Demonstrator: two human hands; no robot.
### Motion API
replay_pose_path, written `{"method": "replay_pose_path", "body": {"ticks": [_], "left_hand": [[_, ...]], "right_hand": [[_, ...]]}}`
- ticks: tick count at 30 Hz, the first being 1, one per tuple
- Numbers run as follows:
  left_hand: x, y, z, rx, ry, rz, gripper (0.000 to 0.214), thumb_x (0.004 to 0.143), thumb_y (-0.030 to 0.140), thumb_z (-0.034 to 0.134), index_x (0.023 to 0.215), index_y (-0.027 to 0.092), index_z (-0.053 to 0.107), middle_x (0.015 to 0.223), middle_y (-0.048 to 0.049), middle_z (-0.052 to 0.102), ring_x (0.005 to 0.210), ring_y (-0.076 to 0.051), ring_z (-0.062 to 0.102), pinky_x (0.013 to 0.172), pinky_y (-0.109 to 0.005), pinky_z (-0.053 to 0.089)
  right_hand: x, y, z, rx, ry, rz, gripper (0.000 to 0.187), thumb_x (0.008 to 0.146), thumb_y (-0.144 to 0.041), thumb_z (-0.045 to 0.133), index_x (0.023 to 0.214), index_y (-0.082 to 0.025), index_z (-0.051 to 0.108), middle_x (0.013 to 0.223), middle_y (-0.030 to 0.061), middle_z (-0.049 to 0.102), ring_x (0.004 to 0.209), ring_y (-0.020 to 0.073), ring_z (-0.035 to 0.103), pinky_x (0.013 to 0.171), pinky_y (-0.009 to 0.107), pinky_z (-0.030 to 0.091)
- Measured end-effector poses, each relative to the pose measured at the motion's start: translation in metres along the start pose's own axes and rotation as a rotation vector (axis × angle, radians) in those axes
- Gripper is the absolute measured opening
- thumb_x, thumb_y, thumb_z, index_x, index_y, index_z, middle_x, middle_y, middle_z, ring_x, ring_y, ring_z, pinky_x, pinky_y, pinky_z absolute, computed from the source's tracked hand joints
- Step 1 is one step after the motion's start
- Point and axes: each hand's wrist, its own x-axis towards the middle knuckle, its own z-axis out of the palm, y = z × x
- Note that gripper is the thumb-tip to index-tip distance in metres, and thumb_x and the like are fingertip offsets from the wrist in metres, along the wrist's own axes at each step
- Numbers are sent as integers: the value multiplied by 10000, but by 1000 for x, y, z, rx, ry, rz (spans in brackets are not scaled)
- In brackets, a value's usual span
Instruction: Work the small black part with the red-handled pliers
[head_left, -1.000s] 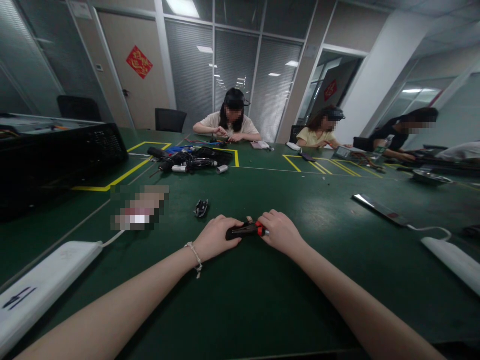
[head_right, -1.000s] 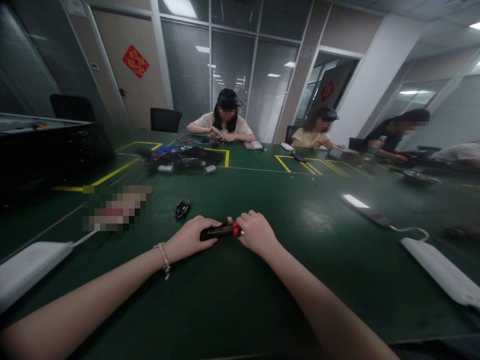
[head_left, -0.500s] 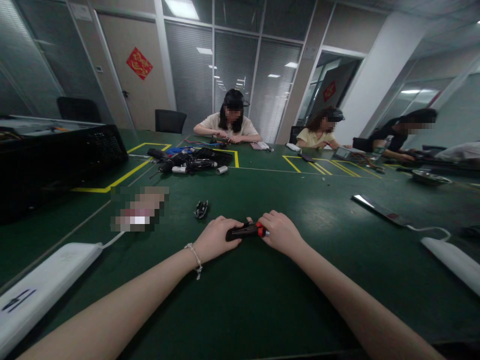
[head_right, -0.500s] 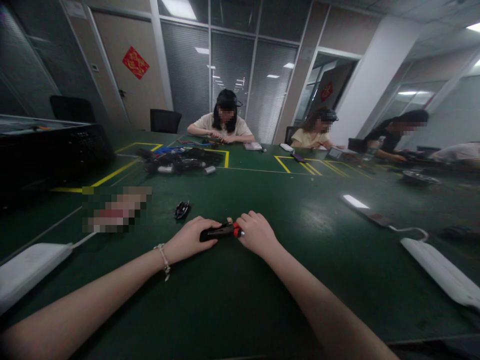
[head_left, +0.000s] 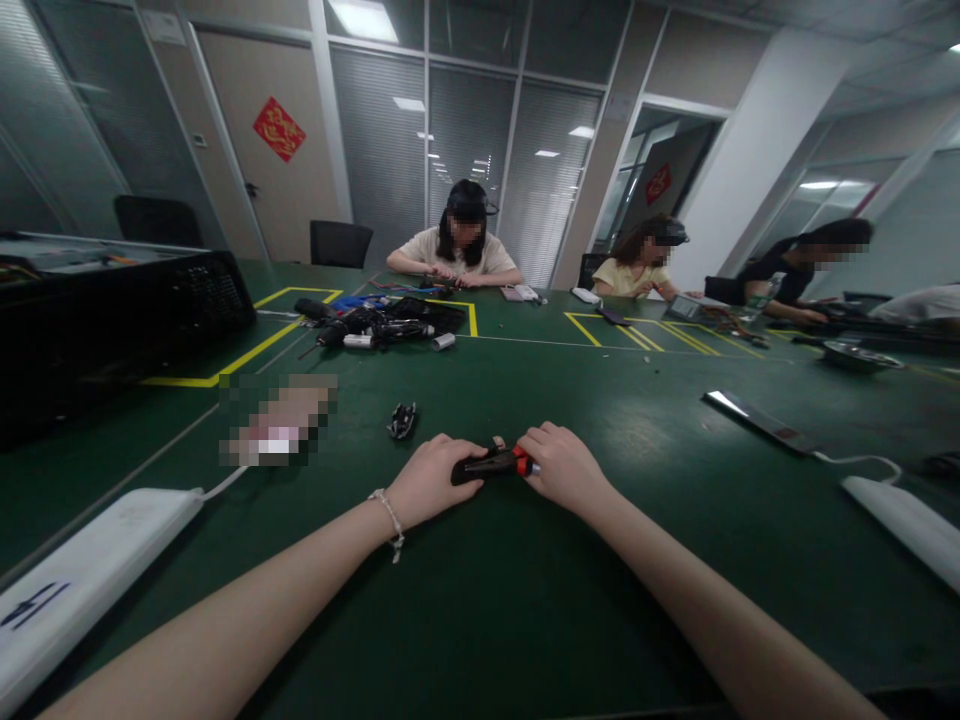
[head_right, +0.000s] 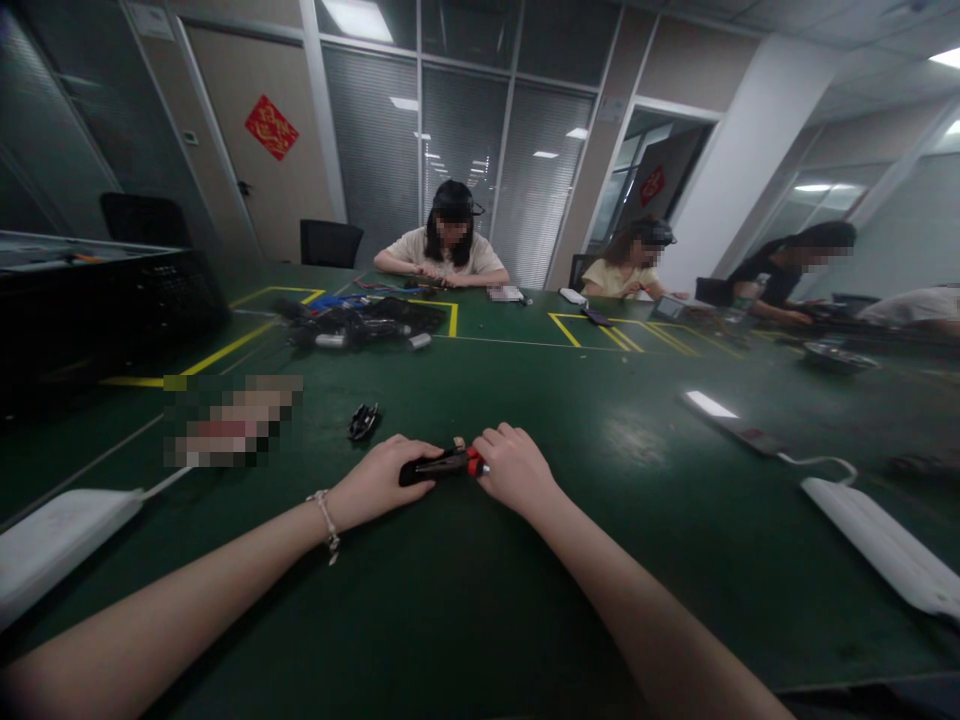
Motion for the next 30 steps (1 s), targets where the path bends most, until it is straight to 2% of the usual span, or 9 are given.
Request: {"method": "replay_pose_path", "body": {"ticks": [30], "left_hand": [[0,2,-1,9,-12,-8,367,733,311,569,1093,265,517,1054,10,591,920,-189,502,798,-326,397]], "right_hand": [[0,-1,1,14,0,1,147,691,-203,540,828,-161,569,830,51,582,742,159,463,649,265,352]]}}
